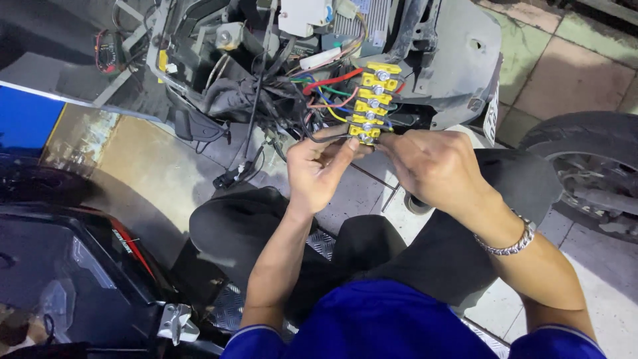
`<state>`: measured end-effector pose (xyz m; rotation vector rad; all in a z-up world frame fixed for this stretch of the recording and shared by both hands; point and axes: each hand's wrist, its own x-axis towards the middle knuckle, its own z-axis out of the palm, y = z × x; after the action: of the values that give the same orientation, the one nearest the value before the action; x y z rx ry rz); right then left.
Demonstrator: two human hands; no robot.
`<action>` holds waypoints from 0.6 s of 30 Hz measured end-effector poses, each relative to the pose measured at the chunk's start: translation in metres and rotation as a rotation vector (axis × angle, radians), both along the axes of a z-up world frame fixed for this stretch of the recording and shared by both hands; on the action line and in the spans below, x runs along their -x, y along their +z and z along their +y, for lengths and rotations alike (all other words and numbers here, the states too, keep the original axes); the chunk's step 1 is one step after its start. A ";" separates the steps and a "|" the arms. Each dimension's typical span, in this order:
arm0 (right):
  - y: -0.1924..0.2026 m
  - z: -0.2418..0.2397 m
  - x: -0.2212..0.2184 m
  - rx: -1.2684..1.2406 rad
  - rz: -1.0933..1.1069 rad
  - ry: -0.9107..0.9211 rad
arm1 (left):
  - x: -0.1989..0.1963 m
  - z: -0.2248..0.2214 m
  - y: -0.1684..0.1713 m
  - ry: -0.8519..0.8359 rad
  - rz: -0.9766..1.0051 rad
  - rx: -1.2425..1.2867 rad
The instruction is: Connecting multiple colored electrical wires into a yellow terminal block on a motorcycle's wiring harness.
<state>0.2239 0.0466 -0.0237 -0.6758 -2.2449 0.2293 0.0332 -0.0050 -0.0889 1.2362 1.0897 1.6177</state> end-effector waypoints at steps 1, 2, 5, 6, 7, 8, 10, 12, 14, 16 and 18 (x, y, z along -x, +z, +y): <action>-0.002 -0.001 0.001 -0.059 -0.045 -0.011 | 0.001 -0.002 0.000 0.004 0.002 0.003; -0.003 -0.003 0.001 -0.121 -0.091 -0.025 | 0.000 -0.003 0.000 0.006 0.003 0.004; -0.007 -0.003 0.004 -0.184 -0.148 -0.038 | 0.002 -0.006 -0.001 0.040 0.086 -0.017; -0.007 -0.003 0.004 -0.182 -0.149 -0.035 | 0.002 -0.007 0.004 0.042 0.085 -0.015; -0.006 -0.002 0.004 -0.122 -0.120 -0.016 | 0.002 -0.008 0.010 0.061 0.129 -0.024; -0.006 -0.001 0.003 -0.063 -0.092 -0.001 | 0.001 -0.009 0.015 0.076 0.172 -0.034; -0.013 0.002 -0.001 0.097 -0.041 0.031 | -0.001 -0.010 0.016 0.102 0.193 -0.037; -0.015 0.005 -0.002 0.254 0.011 0.066 | -0.002 -0.010 0.010 0.132 0.216 -0.042; -0.013 0.007 0.000 0.546 0.101 0.042 | -0.002 -0.009 -0.003 0.118 0.143 -0.024; -0.026 0.013 -0.001 0.688 0.145 0.041 | -0.002 -0.010 -0.006 0.110 0.112 -0.010; -0.033 0.017 -0.001 0.828 0.189 0.035 | -0.003 -0.009 -0.009 0.097 0.081 0.003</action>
<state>0.2250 0.0632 -0.0572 -0.9768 -1.9310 1.2246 0.0361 -0.0140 -0.0978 1.2734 1.2186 1.6499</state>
